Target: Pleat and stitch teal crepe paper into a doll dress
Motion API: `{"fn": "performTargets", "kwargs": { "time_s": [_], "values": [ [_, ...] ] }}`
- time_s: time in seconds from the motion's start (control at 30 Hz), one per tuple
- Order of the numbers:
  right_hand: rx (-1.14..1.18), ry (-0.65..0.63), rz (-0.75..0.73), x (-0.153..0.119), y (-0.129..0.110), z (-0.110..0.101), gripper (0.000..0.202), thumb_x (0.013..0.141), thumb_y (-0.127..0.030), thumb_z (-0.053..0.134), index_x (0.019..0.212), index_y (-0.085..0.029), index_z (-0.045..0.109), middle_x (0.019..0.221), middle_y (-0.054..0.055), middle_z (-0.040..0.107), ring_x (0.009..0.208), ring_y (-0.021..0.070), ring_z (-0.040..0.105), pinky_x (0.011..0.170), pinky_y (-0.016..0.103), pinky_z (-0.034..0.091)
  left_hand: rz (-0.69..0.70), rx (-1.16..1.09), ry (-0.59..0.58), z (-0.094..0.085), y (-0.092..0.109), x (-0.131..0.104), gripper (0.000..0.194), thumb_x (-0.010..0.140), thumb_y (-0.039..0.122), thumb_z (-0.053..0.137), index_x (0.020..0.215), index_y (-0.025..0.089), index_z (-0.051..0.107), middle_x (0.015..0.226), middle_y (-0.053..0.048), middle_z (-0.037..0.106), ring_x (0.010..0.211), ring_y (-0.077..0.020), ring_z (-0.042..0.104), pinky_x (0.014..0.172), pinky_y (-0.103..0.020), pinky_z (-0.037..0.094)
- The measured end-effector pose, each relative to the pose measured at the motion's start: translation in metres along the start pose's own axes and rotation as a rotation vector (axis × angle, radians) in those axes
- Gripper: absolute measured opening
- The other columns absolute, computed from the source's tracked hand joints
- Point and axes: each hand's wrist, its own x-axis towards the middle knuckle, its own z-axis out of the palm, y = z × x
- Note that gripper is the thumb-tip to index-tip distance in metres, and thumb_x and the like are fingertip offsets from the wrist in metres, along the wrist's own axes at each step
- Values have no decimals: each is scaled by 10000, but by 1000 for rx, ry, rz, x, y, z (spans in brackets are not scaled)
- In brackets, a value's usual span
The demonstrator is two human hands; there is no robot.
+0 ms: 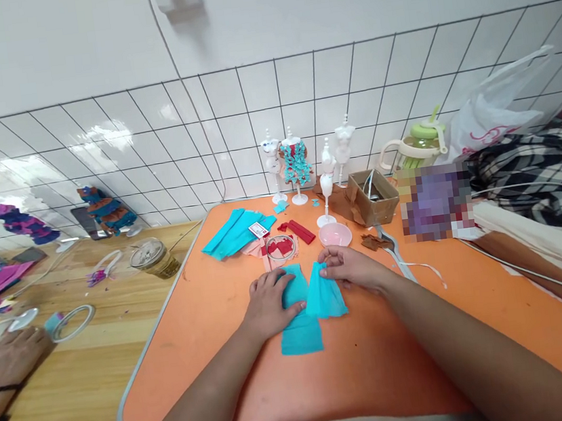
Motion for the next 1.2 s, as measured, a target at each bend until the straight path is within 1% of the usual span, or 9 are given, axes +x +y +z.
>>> {"fn": "performTargets", "kwargs": {
  "time_s": [0.07, 0.17, 0.27, 0.4, 0.57, 0.77, 0.87, 1.03, 1.2],
  "values": [
    [249, -40, 35, 0, -8, 5, 468, 712, -351, 673, 1130, -242, 494, 632, -71, 476, 514, 90, 476, 490, 214, 420, -47, -54, 14, 1, 3, 1, 412, 857, 370, 487, 1262, 302, 519, 1287, -56, 528, 1181, -276, 458, 933, -463, 376],
    [317, -6, 95, 11, -7, 17, 335, 708, -327, 651, 1000, -211, 533, 617, -59, 494, 519, 91, 487, 475, 204, 417, -57, -125, 109, -1, -6, 3, 367, 863, 246, 431, 1203, 285, 564, 1206, -36, 600, 1101, -234, 527, 912, -415, 413],
    [71, 47, 55, 30, 3, 27, 174, 717, -287, 609, 839, -179, 548, 663, -31, 552, 558, 91, 511, 482, 186, 389, -160, -189, 264, -5, -29, 5, 299, 868, 244, 409, 1049, 227, 647, 1064, -45, 665, 985, -203, 582, 879, -358, 452],
    [-238, 200, 2, 51, 14, 40, 238, 703, -228, 591, 933, -171, 571, 845, 6, 623, 720, 123, 582, 584, 199, 426, -307, -277, 341, -8, -52, 7, 302, 886, 318, 409, 999, 214, 668, 999, -37, 681, 872, -187, 608, 773, -319, 484],
    [-382, 266, 27, 56, 26, 51, 264, 688, -238, 604, 947, -191, 583, 810, 5, 628, 733, 161, 583, 641, 249, 428, -172, -193, 293, -10, -37, 3, 325, 868, 451, 486, 1038, 226, 649, 957, -32, 672, 905, -193, 578, 831, -340, 435],
    [-687, 286, -118, 37, 20, 43, 436, 750, -309, 614, 1174, -220, 561, 1084, 59, 633, 988, 207, 575, 834, 302, 427, -77, 28, 91, -8, -10, -1, 426, 741, 535, 634, 1084, 283, 628, 1098, -44, 611, 1047, -258, 516, 895, -434, 324],
    [-825, 328, -175, 29, 13, 32, 427, 820, -352, 562, 1228, -226, 547, 1139, 74, 609, 1035, 213, 562, 861, 313, 421, -93, 29, 92, -6, -10, -1, 376, 779, 484, 611, 1097, 283, 624, 1103, -48, 606, 1048, -254, 516, 906, -437, 310],
    [-874, 264, -257, 31, 16, 24, 338, 894, -325, 475, 1192, -222, 594, 1159, 73, 608, 1071, 201, 550, 893, 303, 409, -79, -5, 122, -3, -17, 2, 322, 823, 445, 570, 1094, 279, 623, 1090, -35, 625, 1060, -238, 524, 912, -412, 338],
    [-845, 224, -238, 38, 21, 24, 176, 836, -273, 561, 953, -214, 678, 1035, 48, 642, 943, 174, 590, 841, 283, 421, -53, -38, 176, -4, -17, 3, 348, 844, 439, 544, 1140, 264, 600, 1113, -49, 619, 1061, -233, 533, 915, -397, 380]
  ]
}}
